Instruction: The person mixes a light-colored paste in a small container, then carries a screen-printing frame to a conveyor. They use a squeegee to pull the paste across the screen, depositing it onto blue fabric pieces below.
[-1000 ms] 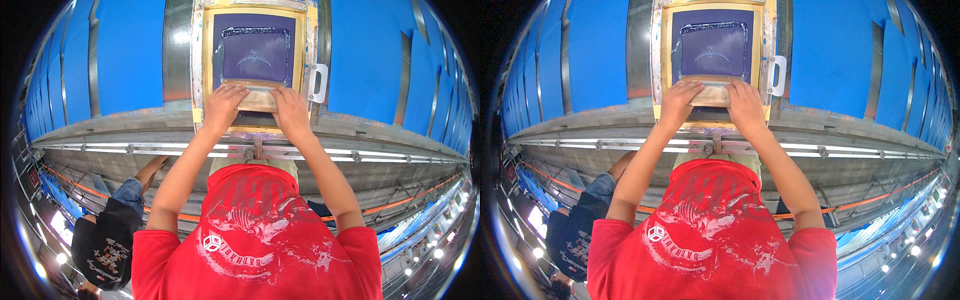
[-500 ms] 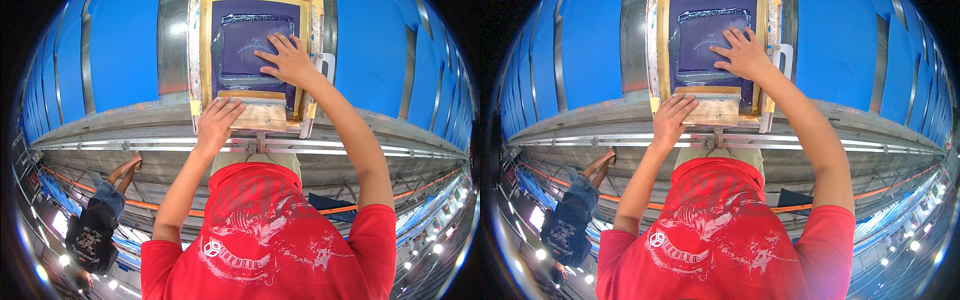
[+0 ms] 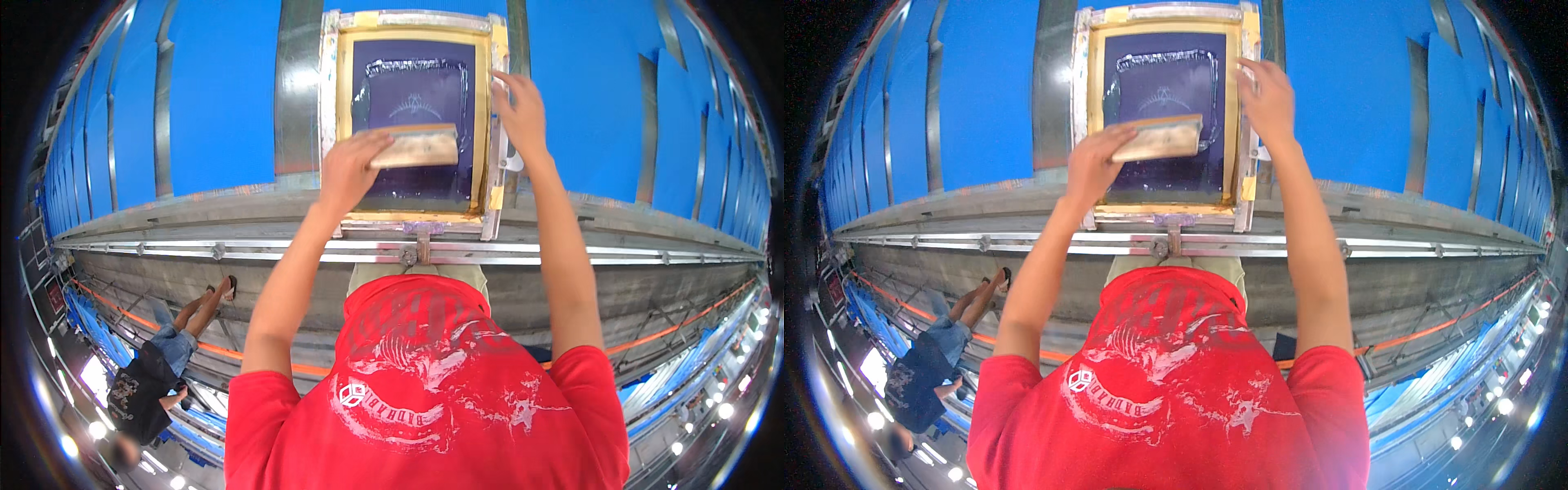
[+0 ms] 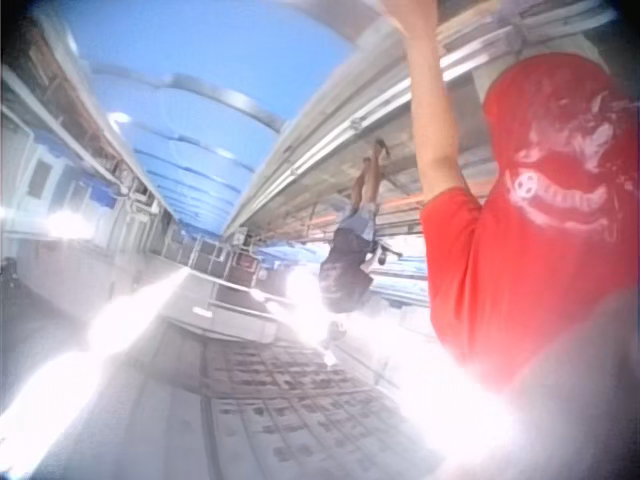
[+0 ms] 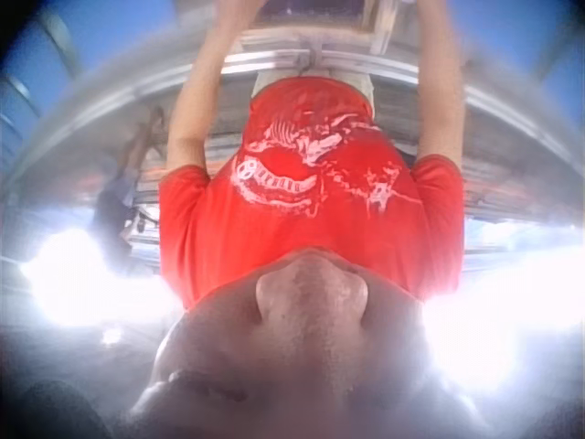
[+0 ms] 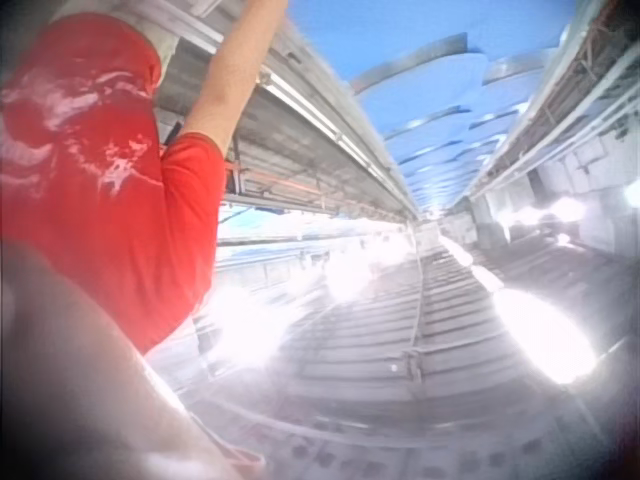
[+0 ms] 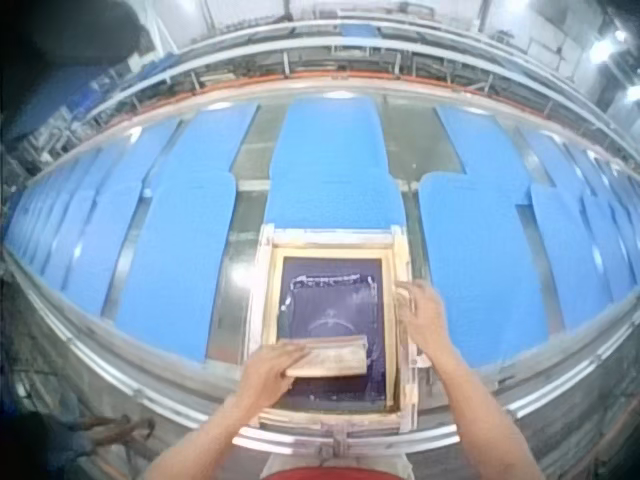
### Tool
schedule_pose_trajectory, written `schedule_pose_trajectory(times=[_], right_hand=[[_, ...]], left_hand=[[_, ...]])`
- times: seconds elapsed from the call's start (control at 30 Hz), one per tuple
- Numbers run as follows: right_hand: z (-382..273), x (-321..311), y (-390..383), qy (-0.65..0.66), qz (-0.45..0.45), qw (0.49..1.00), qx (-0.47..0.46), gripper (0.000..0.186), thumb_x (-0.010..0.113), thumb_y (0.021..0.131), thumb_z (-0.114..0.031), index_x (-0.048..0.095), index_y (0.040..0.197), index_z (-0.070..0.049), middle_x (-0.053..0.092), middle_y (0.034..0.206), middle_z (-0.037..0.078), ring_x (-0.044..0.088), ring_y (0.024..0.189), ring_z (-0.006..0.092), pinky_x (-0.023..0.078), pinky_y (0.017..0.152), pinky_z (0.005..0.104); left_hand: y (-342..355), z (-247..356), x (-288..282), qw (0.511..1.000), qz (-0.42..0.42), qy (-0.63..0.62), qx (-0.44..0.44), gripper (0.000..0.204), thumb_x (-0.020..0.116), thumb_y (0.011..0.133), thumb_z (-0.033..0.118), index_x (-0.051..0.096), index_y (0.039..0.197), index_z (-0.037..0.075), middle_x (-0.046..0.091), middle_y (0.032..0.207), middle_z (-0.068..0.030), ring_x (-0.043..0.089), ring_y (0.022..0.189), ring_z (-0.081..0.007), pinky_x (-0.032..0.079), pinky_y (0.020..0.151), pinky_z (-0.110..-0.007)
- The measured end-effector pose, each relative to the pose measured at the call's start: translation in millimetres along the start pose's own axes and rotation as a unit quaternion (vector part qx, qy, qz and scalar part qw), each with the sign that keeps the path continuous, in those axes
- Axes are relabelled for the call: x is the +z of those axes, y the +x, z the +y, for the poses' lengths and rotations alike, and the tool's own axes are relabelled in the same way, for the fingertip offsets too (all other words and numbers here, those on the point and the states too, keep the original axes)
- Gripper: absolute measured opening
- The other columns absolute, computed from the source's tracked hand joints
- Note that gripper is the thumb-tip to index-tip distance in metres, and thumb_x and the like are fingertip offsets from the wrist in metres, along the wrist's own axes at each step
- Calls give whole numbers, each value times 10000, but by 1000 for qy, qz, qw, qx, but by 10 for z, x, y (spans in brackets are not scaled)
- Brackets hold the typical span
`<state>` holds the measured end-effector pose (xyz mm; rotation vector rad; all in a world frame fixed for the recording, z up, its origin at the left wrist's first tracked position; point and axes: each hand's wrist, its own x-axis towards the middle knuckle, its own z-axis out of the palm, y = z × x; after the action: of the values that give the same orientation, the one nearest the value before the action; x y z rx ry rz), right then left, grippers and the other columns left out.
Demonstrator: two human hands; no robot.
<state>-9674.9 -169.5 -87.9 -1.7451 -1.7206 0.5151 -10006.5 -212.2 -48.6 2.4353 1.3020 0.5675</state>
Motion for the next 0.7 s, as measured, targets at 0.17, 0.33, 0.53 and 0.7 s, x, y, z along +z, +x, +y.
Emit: schedule_pose_trajectory(times=[0.17, 0.33, 0.53, 0.7], right_hand=[[467, 163, -457, 54, -7, 976, 210, 295, 653, 958, -254, 654, 1238, -163, 694, 1013, 181, 660, 957, 332, 503, 850, 431], [459, 300, -491, 251, 36, 926, 278, 251, 627, 976, -216, 661, 1206, -123, 713, 999, 167, 681, 955, 310, 502, 846, 399], [291, 271, -472, 247, 116, 932, 240, 225, 614, 967, -163, 687, 1166, -89, 724, 1056, 167, 686, 1014, 291, 501, 894, 379], [233, 174, -443, 258, 91, 920, 282, 229, 612, 965, -155, 684, 1173, -90, 724, 1084, 163, 690, 1028, 321, 499, 909, 388]], left_hand=[[1090, -403, 39, 999, -36, -9, -33, 416, 668, 788, 11, 744, 1159, 181, 736, 1118, -77, 682, 1024, -320, 554, 866, -411], [1144, -259, 4, 996, -68, 29, -52, 408, 677, 804, 53, 734, 1181, 199, 731, 1144, -67, 679, 1026, -325, 550, 880, -421], [-269, 184, 31, 999, -35, -13, 7, 613, 729, 683, -39, 685, 1268, 141, 698, 1272, -66, 645, 1194, -276, 526, 981, -403], [-1054, 296, 227, 996, -58, 28, 57, 669, 721, 677, -18, 661, 1320, 160, 646, 1371, -45, 570, 1305, -296, 433, 1109, -472]])
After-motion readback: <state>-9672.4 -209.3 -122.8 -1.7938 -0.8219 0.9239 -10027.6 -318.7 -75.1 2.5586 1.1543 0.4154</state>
